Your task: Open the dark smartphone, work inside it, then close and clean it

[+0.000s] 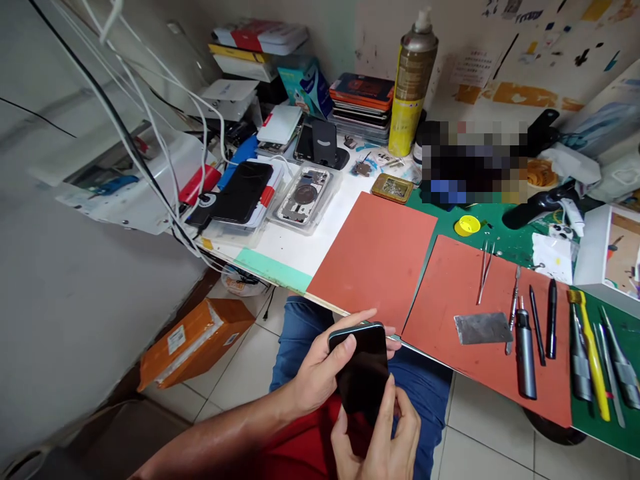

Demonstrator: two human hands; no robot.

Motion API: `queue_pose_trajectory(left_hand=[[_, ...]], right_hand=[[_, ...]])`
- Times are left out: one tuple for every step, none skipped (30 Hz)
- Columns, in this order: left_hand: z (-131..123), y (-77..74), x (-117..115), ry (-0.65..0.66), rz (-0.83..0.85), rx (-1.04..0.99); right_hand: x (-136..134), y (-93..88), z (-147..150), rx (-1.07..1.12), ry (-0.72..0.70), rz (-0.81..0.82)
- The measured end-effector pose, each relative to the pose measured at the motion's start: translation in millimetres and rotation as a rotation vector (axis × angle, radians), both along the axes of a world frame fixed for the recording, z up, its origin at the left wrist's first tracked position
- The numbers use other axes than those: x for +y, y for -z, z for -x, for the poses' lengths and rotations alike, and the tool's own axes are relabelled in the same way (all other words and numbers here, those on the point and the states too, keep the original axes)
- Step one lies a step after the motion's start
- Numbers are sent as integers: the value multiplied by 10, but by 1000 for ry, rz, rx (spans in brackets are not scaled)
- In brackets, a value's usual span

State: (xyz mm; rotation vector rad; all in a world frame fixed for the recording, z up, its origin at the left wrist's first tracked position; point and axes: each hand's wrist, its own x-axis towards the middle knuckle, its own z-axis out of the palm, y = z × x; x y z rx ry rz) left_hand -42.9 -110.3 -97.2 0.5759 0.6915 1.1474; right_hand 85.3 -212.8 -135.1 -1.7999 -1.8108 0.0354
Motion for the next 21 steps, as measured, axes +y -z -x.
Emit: queue_pose_trajectory(left_hand=[[0, -3, 4, -1, -9, -3], [3, -4, 7, 5, -19, -3], [6, -5, 11, 19, -29, 1], [11, -4, 13, 35, -38, 4], [16, -3, 15, 51, -47, 2], [21, -1, 17, 62, -55, -4], [24, 2, 17, 68, -64, -16], [27, 5, 17, 70, -72, -27], [29, 9, 17, 72, -77, -33], [30, 12, 17, 75, -79, -32], [31, 15, 17, 81, -79, -24], [32, 17, 17, 87, -79, -11], [33, 19, 17, 93, -82, 2], [35, 20, 16, 100, -87, 15], [38, 20, 15, 108, -93, 26], [40, 20, 13, 115, -96, 40], [42, 19, 12, 121, -94, 54], [43, 17, 11, 124, -88, 67], [43, 13, 11, 125, -79, 81], [42, 7, 11, 122, -68, 96], [40, -1, 11, 120, -56, 111]], right_hand=[[3, -2, -4, 0, -5, 0], [5, -3, -8, 1, -10, 2], [5, -2, -11, 5, -15, 3], [4, 0, -15, 12, -21, 5], [2, 4, -19, 21, -27, 6], [-1, 12, -25, 31, -33, 7], [-3, 24, -34, 39, -38, 10], [-5, 41, -45, 45, -41, 12], [-6, 61, -59, 45, -45, 12], [-4, 86, -77, 40, -53, 0], [-1, 114, -96, 33, -64, -21], [4, 143, -116, 26, -78, -47], [10, 171, -135, 20, -91, -71], [15, 195, -152, 19, -101, -89], [19, 215, -165, 20, -105, -98], [22, 228, -175, 25, -105, -95], [24, 236, -180, 34, -105, -86], [23, 236, -182, 45, -110, -78], [22, 231, -182, 60, -119, -72], [19, 221, -179, 80, -131, -64], [17, 206, -175, 104, -141, -55]])
